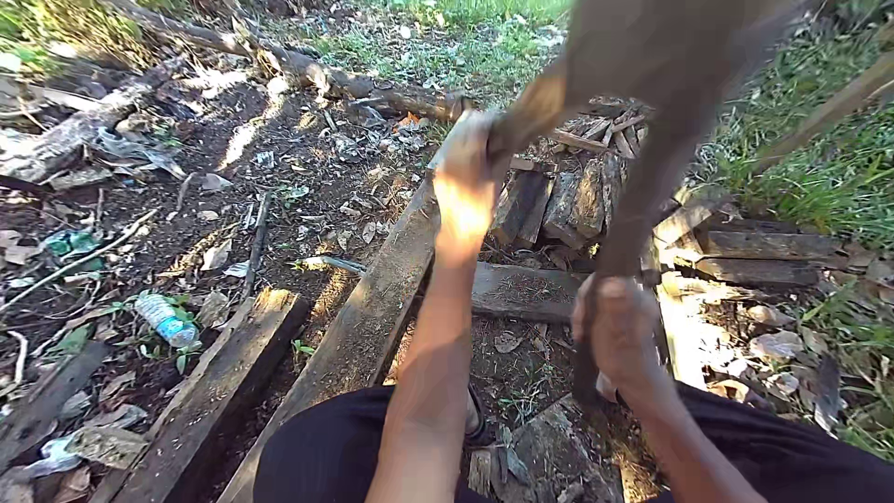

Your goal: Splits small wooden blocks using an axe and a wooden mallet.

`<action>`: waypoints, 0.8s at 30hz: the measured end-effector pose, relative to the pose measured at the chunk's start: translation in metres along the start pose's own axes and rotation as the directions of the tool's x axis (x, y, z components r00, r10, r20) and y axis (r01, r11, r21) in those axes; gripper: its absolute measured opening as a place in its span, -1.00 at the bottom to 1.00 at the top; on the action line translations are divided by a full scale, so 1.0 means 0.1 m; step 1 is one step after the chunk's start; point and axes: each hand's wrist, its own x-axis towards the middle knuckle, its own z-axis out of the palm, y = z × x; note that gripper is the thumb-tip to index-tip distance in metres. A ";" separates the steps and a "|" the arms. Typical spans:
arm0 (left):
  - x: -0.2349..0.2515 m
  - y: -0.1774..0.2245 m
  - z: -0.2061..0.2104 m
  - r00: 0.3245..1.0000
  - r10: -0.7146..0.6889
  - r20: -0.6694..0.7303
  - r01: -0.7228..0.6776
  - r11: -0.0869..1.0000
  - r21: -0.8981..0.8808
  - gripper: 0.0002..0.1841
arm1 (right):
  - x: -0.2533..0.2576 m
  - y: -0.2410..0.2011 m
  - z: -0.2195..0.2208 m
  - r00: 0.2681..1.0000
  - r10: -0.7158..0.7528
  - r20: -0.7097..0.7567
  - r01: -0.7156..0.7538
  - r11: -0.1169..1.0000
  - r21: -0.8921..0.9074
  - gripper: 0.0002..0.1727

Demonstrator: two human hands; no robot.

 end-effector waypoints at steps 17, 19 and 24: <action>-2.59 -1.39 0.85 0.417 -0.856 0.304 0.888 0.313 -0.338 -0.57 | 0.10 -0.29 -0.14 0.936 0.324 -0.136 -0.298 0.937 0.182 -0.09; -2.72 -1.42 0.92 0.338 -0.898 0.282 0.919 0.251 -0.303 -0.60 | 0.25 -0.60 -0.27 0.971 0.105 -0.212 -0.057 0.973 0.224 -0.12; -2.79 -1.48 1.09 0.237 -0.909 0.343 0.923 0.101 -0.371 -0.61 | 0.66 -0.80 -0.50 0.915 -0.346 -0.210 0.399 0.858 0.324 -0.30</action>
